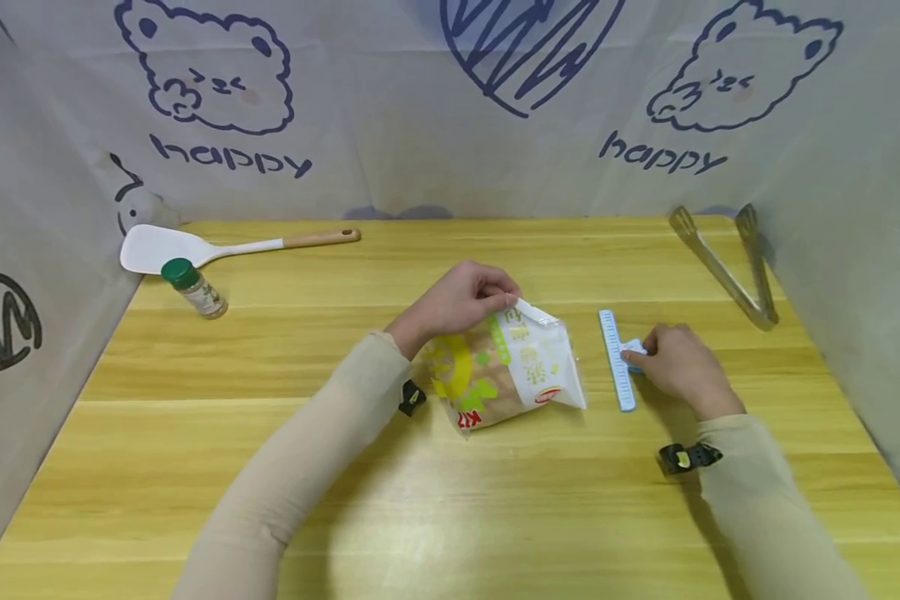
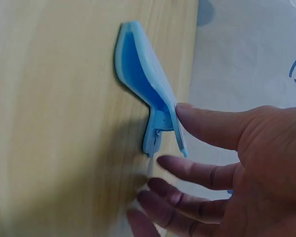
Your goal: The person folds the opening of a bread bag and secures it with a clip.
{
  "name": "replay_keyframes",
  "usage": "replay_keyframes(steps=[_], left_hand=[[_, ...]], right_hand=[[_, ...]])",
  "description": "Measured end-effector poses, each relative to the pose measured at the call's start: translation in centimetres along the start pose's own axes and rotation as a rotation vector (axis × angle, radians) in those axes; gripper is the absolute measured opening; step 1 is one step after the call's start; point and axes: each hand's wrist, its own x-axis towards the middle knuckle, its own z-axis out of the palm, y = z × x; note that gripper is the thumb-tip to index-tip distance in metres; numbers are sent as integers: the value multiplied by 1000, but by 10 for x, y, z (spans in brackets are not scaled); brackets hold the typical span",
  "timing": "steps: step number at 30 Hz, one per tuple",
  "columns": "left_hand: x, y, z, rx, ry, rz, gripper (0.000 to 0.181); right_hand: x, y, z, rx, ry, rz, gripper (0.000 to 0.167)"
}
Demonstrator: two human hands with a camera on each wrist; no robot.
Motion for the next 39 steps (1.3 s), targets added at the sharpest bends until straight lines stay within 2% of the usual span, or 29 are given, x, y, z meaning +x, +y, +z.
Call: replay_keyframes(steps=[4,9,11,16,24,32,39], left_hand=[[-1,1,0,-8,1,-11,15],[-2,1,0,-11,-1,-21,14],[-2,1,1,-17,-8,-21,14],[-1,1,2,-22,-13,-3,14],[0,-2,2,-5,7,34,14],[1,-5,4,17,16,33,13],[2,-6,6,45,20,55,13]], right_hand=[[0,-1,0,20,3,28,39],[-2,-3,-2,57,33,39,36],[-2,-2,-2,84,46,40,38],[-3,-1,-5,157,51,36,57],[-14,-12,-18,211,126,-14,54],[-31,-26,-27,196,243,-104,47],[-37,-32,-29,216,252,-159,37]])
